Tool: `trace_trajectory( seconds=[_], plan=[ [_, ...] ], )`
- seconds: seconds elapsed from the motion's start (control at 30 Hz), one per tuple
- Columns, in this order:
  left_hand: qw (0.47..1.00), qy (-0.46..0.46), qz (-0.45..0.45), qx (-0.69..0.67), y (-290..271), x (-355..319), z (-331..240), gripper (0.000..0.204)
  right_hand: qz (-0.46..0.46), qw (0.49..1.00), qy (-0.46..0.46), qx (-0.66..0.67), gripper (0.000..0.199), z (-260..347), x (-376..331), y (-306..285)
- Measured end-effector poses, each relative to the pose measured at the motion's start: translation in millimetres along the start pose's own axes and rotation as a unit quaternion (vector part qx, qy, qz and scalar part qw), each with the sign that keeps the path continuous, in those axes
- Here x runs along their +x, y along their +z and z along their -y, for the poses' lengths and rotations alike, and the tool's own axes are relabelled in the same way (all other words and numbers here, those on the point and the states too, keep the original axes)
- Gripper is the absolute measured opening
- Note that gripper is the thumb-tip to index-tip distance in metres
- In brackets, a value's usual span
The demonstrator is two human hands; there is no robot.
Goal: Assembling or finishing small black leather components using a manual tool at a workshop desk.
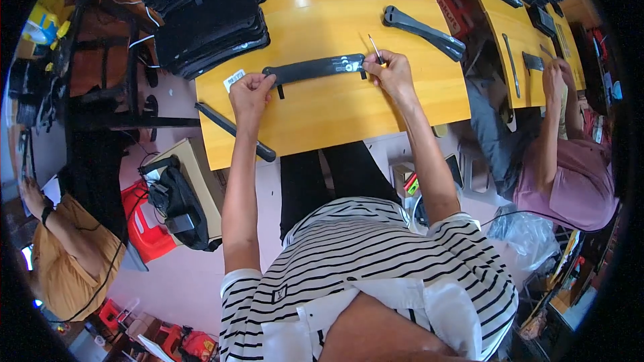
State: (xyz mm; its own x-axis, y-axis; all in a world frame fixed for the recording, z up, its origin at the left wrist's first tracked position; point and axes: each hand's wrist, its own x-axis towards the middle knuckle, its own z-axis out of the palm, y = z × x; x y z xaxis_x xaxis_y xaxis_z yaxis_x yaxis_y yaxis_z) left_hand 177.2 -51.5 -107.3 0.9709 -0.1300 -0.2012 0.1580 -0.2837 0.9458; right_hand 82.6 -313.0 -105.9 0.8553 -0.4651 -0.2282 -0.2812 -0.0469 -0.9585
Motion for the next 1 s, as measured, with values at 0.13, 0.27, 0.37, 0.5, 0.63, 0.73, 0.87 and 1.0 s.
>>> trace_trajectory(
  seconds=[0.13, 0.27, 0.37, 0.5, 0.63, 0.73, 0.87, 1.0],
  plan=[
    [1.0, -0.004, -0.003, -0.024, 1, -3, 2, 0.012, -0.029, 1.0, 0.0, -0.009, 0.005, 4, -4, 4],
    [1.0, -0.017, -0.011, 0.004, 5, -6, -6, 0.012, -0.049, 0.999, -0.001, -0.022, 0.007, -5, 0, 0],
    [1.0, -0.022, -0.009, 0.017, 4, -5, -2, 0.012, -0.055, 0.998, -0.004, -0.013, 0.007, -5, -2, 1],
    [0.999, -0.034, -0.024, 0.007, 4, -3, 1, 0.011, -0.047, 0.999, -0.01, 0.003, 0.007, -3, -2, 2],
    [0.999, -0.029, -0.024, 0.018, 4, -3, -2, 0.013, -0.032, 0.999, -0.012, 0.01, 0.007, -8, -1, 2],
    [1.0, -0.02, -0.018, 0.017, 4, -2, 0, 0.014, -0.033, 0.999, -0.018, 0.021, 0.007, -10, 0, 2],
    [1.0, -0.006, -0.01, 0.007, 3, -1, 2, 0.015, -0.045, 0.998, -0.023, 0.03, 0.006, -9, -1, 4],
    [1.0, -0.014, -0.011, 0.016, 4, -2, -1, 0.015, -0.056, 0.998, -0.022, 0.008, 0.007, -5, -2, 5]
  ],
)
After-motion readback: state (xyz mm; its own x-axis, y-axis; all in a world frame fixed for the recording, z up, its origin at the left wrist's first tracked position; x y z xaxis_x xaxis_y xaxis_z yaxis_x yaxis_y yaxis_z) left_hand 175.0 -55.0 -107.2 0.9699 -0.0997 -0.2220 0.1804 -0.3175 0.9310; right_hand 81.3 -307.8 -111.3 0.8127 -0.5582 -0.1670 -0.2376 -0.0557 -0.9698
